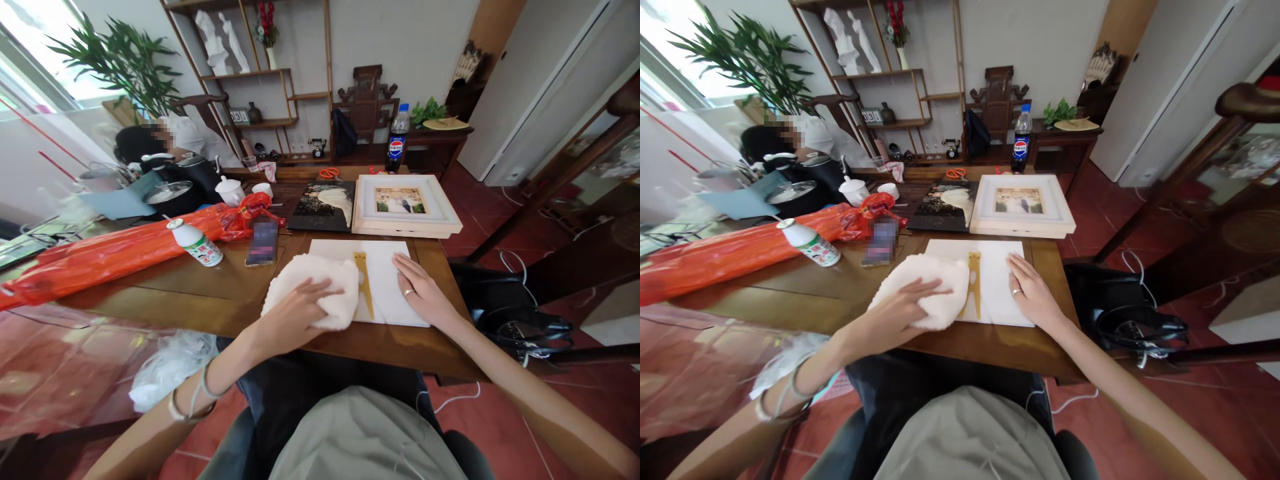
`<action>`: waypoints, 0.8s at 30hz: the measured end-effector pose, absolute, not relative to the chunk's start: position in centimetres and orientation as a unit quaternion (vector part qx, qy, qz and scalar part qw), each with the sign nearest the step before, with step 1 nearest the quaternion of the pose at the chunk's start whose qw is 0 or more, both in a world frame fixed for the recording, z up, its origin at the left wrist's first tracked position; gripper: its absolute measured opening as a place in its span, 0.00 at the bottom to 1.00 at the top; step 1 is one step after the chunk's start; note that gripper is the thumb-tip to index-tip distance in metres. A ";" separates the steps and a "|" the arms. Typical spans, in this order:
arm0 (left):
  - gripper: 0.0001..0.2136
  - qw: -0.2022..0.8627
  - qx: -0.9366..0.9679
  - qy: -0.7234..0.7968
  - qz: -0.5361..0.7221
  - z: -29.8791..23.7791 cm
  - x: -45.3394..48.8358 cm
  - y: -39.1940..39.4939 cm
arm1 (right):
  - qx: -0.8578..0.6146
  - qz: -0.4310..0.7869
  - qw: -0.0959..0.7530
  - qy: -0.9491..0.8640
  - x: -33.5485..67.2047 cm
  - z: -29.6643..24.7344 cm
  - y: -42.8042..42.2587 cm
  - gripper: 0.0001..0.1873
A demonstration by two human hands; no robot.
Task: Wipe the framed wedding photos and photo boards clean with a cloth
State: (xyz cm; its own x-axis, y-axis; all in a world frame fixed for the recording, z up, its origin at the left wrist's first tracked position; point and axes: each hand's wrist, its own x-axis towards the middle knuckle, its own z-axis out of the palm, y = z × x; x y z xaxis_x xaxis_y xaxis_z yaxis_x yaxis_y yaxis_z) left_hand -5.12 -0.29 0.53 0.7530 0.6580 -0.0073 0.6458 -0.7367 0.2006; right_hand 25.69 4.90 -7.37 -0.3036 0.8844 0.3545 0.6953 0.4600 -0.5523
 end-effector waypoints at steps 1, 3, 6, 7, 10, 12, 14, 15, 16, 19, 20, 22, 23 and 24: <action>0.09 0.104 0.931 0.348 0.024 0.7 -5.3 -1.3 | -0.498 0.148 0.318 -0.793 25.7 -7.4 4.9 0.25; 0.09 0.115 0.932 0.345 0.013 1.0 -5.6 -2.2 | -0.498 0.148 0.320 -0.793 25.7 -7.5 5.0 0.25; 0.09 0.118 0.932 0.342 0.029 1.0 -5.8 -1.3 | -0.492 0.150 0.328 -0.792 25.7 -7.5 5.0 0.25; 0.09 0.115 0.932 0.341 0.038 0.9 -5.8 -0.5 | -0.491 0.150 0.330 -0.792 25.7 -7.5 5.0 0.25; 0.10 0.092 0.932 0.345 0.061 0.4 -5.4 2.7 | -0.491 0.150 0.332 -0.791 25.6 -7.5 5.0 0.25; 0.12 0.074 0.930 0.352 0.076 -0.1 -4.9 4.9 | -0.493 0.147 0.332 -0.791 25.6 -7.4 5.0 0.25; 0.12 0.052 0.928 0.360 0.079 -0.7 -4.5 6.8 | -0.496 0.145 0.328 -0.791 25.6 -7.4 5.0 0.25; 0.12 0.040 0.927 0.364 0.076 -1.0 -4.3 7.6 | -0.498 0.145 0.326 -0.791 25.7 -7.4 5.0 0.25; 0.13 0.029 0.926 0.370 0.074 -1.3 -4.1 8.3 | -0.499 0.145 0.324 -0.791 25.7 -7.5 5.0 0.25; 0.15 0.009 0.918 0.392 0.065 -1.6 -3.9 9.5 | -0.495 0.150 0.328 -0.791 25.7 -7.6 5.0 0.25; 0.14 0.006 0.916 0.395 0.062 -1.6 -3.8 9.7 | -0.493 0.151 0.331 -0.790 25.8 -7.6 5.0 0.25; 0.13 0.001 0.918 0.393 0.056 -1.3 -3.8 9.3 | -0.490 0.151 0.335 -0.790 25.8 -7.7 5.0 0.25; 0.12 0.000 0.920 0.387 0.054 -1.0 -3.8 8.8 | -0.490 0.150 0.337 -0.790 25.7 -7.7 5.0 0.25; 0.11 -0.001 0.924 0.379 0.051 -0.8 -3.7 8.1 | -0.490 0.150 0.337 -0.790 25.7 -7.7 5.0 0.25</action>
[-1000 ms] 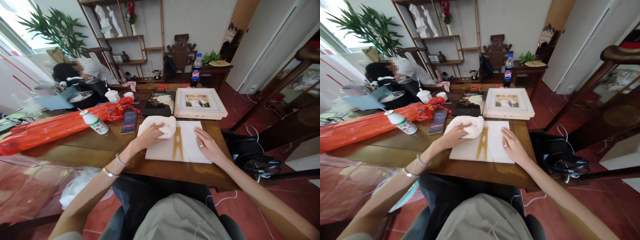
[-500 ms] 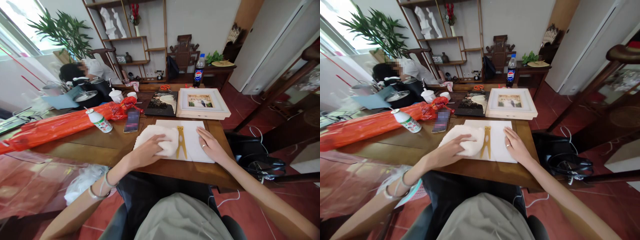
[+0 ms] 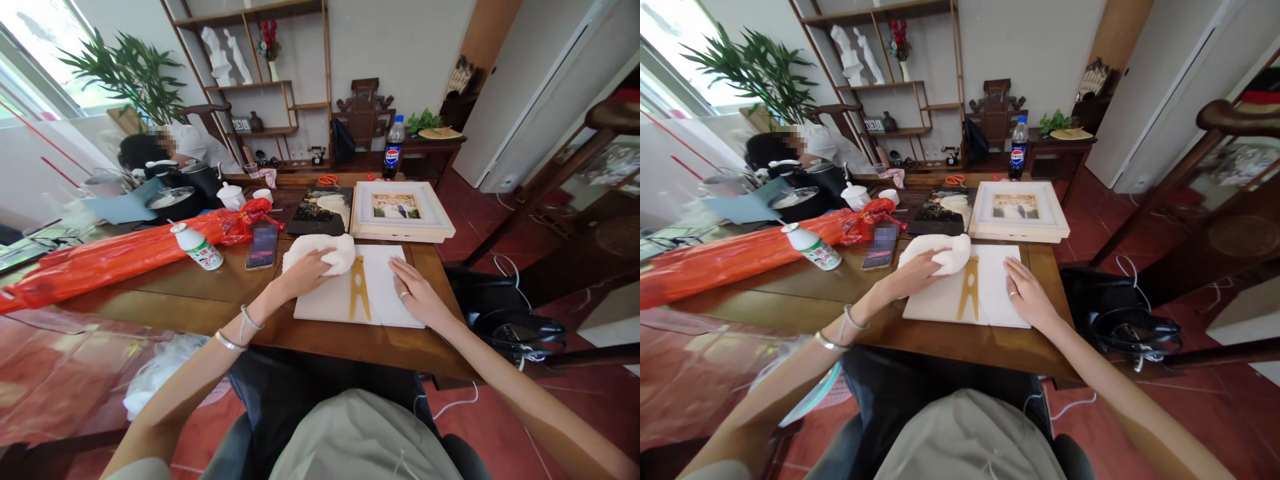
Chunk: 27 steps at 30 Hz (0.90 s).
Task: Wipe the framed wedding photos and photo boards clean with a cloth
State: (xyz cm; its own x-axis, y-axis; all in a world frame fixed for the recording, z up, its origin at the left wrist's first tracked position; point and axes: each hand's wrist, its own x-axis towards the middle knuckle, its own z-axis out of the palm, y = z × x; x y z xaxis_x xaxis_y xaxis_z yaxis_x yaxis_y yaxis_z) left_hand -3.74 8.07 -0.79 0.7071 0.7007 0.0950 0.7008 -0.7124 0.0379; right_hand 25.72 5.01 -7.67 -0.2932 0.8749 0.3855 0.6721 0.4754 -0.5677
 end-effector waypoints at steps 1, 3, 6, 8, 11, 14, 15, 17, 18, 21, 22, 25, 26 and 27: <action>0.11 -0.001 -0.928 -0.368 -0.049 -0.5 -3.7 7.1 | -0.489 0.151 0.337 -0.790 25.7 -7.6 5.0 0.25; 0.10 -0.010 -0.939 -0.340 -0.040 -0.1 -3.6 4.7 | -0.488 0.151 0.336 -0.791 25.6 -7.6 5.0 0.25; 0.08 -0.022 -0.954 -0.299 -0.015 0.2 -3.4 0.9 | -0.490 0.147 0.330 -0.793 25.6 -7.4 5.0 0.25; 0.08 -0.029 -0.958 -0.285 -0.008 0.2 -3.5 -0.8 | -0.491 0.145 0.328 -0.794 25.6 -7.4 5.0 0.25; 0.10 -0.047 -0.956 -0.290 -0.021 0.2 -3.8 -1.0 | -0.488 0.145 0.329 -0.795 25.5 -7.4 5.0 0.25; 0.12 -0.055 -0.948 -0.309 -0.043 0.2 -3.8 1.3 | -0.489 0.143 0.325 -0.797 25.6 -7.3 4.9 0.25; 0.13 -0.056 -0.944 -0.320 -0.051 0.1 -3.8 2.4 | -0.491 0.142 0.322 -0.797 25.6 -7.3 4.9 0.25; 0.15 -0.056 -0.934 -0.347 -0.057 0.0 -3.5 4.6 | -0.493 0.142 0.319 -0.797 25.6 -7.3 4.9 0.25; 0.16 -0.053 -0.929 -0.361 -0.057 -0.1 -3.3 5.6 | -0.494 0.143 0.318 -0.797 25.7 -7.3 4.9 0.25; 0.19 -0.035 -0.921 -0.383 -0.058 -0.6 -2.9 8.2 | -0.494 0.143 0.317 -0.797 25.7 -7.4 4.9 0.25; 0.19 -0.030 -0.920 -0.385 -0.061 -0.8 -2.9 8.8 | -0.494 0.142 0.318 -0.796 25.7 -7.4 4.9 0.25; 0.16 -0.023 -0.920 -0.385 -0.068 -1.1 -3.0 9.7 | -0.495 0.141 0.318 -0.796 25.7 -7.4 5.0 0.25; 0.16 -0.022 -0.921 -0.384 -0.066 -1.1 -3.0 9.6 | -0.495 0.141 0.317 -0.797 25.7 -7.5 5.0 0.26; 0.15 -0.021 -0.922 -0.382 -0.062 -1.1 -3.1 9.4 | -0.494 0.140 0.317 -0.797 25.7 -7.5 5.0 0.26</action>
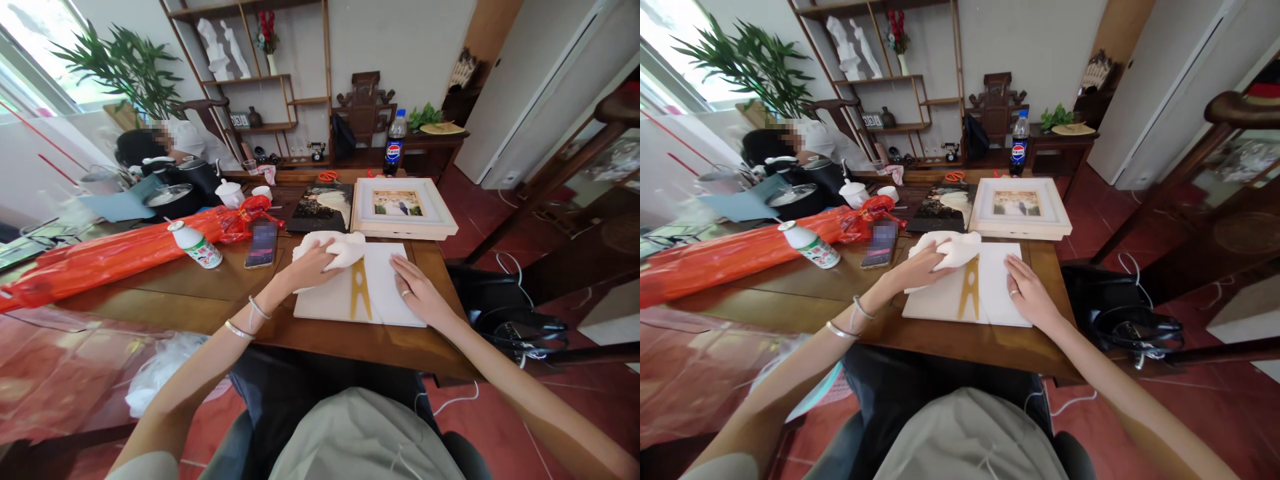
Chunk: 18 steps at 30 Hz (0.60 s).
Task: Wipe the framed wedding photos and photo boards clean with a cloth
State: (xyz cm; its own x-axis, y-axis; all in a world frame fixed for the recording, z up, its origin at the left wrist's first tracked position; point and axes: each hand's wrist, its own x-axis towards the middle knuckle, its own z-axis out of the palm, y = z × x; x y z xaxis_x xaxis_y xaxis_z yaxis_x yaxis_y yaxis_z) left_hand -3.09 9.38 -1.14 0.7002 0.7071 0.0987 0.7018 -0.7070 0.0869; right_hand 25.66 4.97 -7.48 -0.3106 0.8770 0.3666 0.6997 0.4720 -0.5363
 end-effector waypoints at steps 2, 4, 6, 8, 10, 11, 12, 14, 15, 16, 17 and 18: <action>0.14 0.021 0.926 0.372 0.051 -1.1 -3.1 8.2 | -0.493 0.139 0.316 -0.799 25.7 -7.6 5.0 0.26; 0.13 0.022 0.937 0.346 0.041 -1.0 -3.0 6.1 | -0.491 0.136 0.316 -0.800 25.8 -7.7 5.1 0.25; 0.09 0.026 0.950 0.310 0.032 -1.0 -2.8 3.3 | -0.489 0.131 0.315 -0.803 25.8 -7.8 5.1 0.25; 0.07 0.031 0.958 0.283 0.024 -1.1 -2.5 0.6 | -0.487 0.127 0.313 -0.806 25.8 -7.8 5.1 0.25; 0.13 0.036 0.959 0.279 0.016 -1.2 -2.3 -1.3 | -0.485 0.128 0.311 -0.807 25.8 -7.8 5.1 0.25; 0.15 0.038 0.958 0.283 0.015 -1.2 -2.3 -1.8 | -0.484 0.129 0.312 -0.807 25.8 -7.8 5.1 0.25; 0.15 0.040 0.956 0.289 0.016 -1.2 -2.3 -1.9 | -0.483 0.129 0.312 -0.807 25.8 -7.8 5.1 0.25; 0.12 0.038 0.954 0.297 0.023 -1.2 -2.5 -1.1 | -0.483 0.127 0.313 -0.808 25.8 -7.8 5.1 0.25; 0.10 0.034 0.953 0.299 0.028 -1.2 -2.6 -0.3 | -0.483 0.126 0.312 -0.808 25.8 -7.7 5.1 0.25; 0.10 0.027 0.952 0.302 0.033 -1.1 -2.7 0.7 | -0.484 0.125 0.311 -0.809 25.8 -7.7 5.1 0.25; 0.12 0.018 0.952 0.304 0.037 -1.0 -2.7 1.9 | -0.484 0.124 0.310 -0.809 25.8 -7.7 5.1 0.25; 0.13 0.010 0.951 0.305 0.041 -0.9 -2.8 3.1 | -0.485 0.124 0.310 -0.809 25.8 -7.7 5.1 0.25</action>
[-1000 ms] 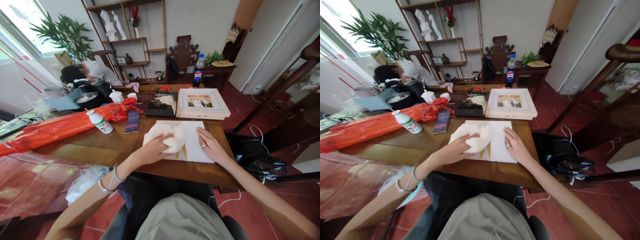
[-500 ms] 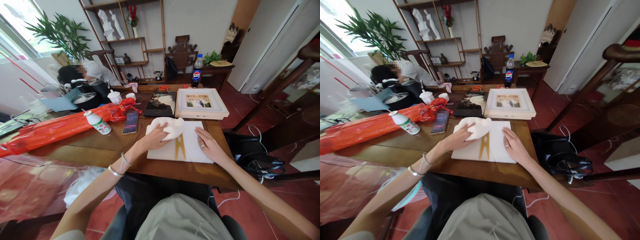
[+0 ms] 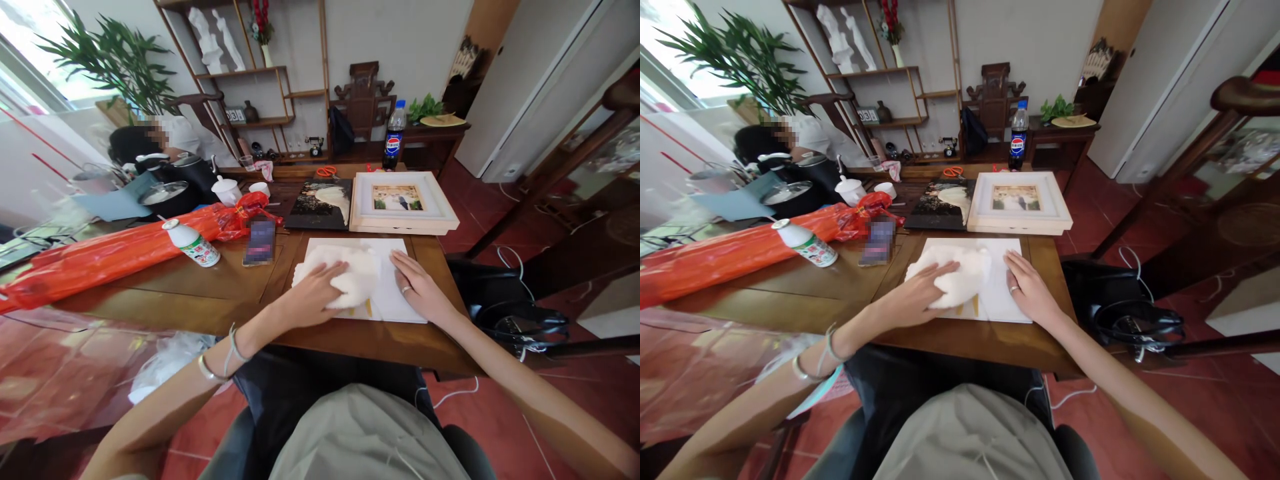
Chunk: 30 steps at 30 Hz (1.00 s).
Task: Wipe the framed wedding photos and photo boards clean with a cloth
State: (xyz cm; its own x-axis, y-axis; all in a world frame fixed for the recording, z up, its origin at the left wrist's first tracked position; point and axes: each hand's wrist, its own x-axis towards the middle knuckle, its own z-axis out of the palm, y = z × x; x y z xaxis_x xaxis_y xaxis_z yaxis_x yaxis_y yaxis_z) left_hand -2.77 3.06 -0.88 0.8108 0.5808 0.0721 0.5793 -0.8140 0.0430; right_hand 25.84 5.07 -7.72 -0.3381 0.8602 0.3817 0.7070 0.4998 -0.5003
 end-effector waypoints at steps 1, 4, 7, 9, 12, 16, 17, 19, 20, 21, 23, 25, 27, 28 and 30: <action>0.14 0.002 0.950 0.309 0.044 -0.7 -2.7 4.2 | -0.484 0.123 0.311 -0.808 25.8 -7.7 5.1 0.25; 0.18 -0.008 0.938 0.344 0.037 0.0 -2.3 7.0 | -0.479 0.127 0.317 -0.809 25.8 -7.7 5.0 0.25; 0.22 0.018 0.924 0.383 0.016 0.8 -1.3 8.9 | -0.477 0.128 0.320 -0.809 25.8 -7.8 5.0 0.25; 0.23 0.046 0.924 0.379 0.011 1.4 -0.2 9.9 | -0.479 0.127 0.320 -0.808 25.8 -7.8 5.1 0.25; 0.23 0.077 0.933 0.350 0.017 1.9 2.1 11.2 | -0.482 0.123 0.317 -0.807 25.8 -7.8 5.0 0.25; 0.21 0.073 0.951 0.299 0.026 2.1 5.9 12.0 | -0.480 0.113 0.315 -0.811 25.6 -7.2 4.9 0.23; 0.21 0.059 0.953 0.296 0.029 2.1 6.6 12.0 | -0.475 0.112 0.317 -0.813 25.6 -7.1 4.9 0.22; 0.20 0.025 0.952 0.305 0.026 1.9 7.3 11.5 | -0.468 0.115 0.320 -0.816 25.5 -6.9 4.8 0.21; 0.19 0.010 0.949 0.314 0.016 1.9 7.3 11.1 | -0.466 0.117 0.320 -0.817 25.6 -6.9 4.8 0.21; 0.19 -0.004 0.947 0.322 0.001 1.8 7.1 10.8 | -0.467 0.118 0.319 -0.816 25.6 -6.9 4.8 0.21; 0.18 -0.034 0.940 0.339 -0.026 1.8 6.2 10.1 | -0.473 0.118 0.316 -0.814 25.7 -7.2 4.9 0.21; 0.17 -0.062 0.933 0.351 -0.041 1.7 5.1 9.8 | -0.480 0.119 0.315 -0.810 25.7 -7.5 4.9 0.23; 0.16 -0.066 0.935 0.348 -0.032 1.7 4.5 9.8 | -0.482 0.124 0.317 -0.808 25.7 -7.6 4.9 0.24; 0.16 -0.054 0.939 0.338 -0.019 1.6 4.6 9.9 | -0.480 0.125 0.318 -0.808 25.6 -7.5 4.9 0.24; 0.14 -0.022 0.952 0.306 0.013 1.3 5.2 10.4 | -0.475 0.124 0.320 -0.810 25.5 -7.2 4.8 0.23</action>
State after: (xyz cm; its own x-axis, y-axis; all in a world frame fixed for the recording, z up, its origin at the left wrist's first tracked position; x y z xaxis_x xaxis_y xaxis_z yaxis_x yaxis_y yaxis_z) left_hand 5.23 10.37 1.35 0.8121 0.5823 0.0382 0.5835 -0.8115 -0.0329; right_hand 25.51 4.84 -7.17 -0.3439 0.8490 0.4012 0.6903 0.5183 -0.5048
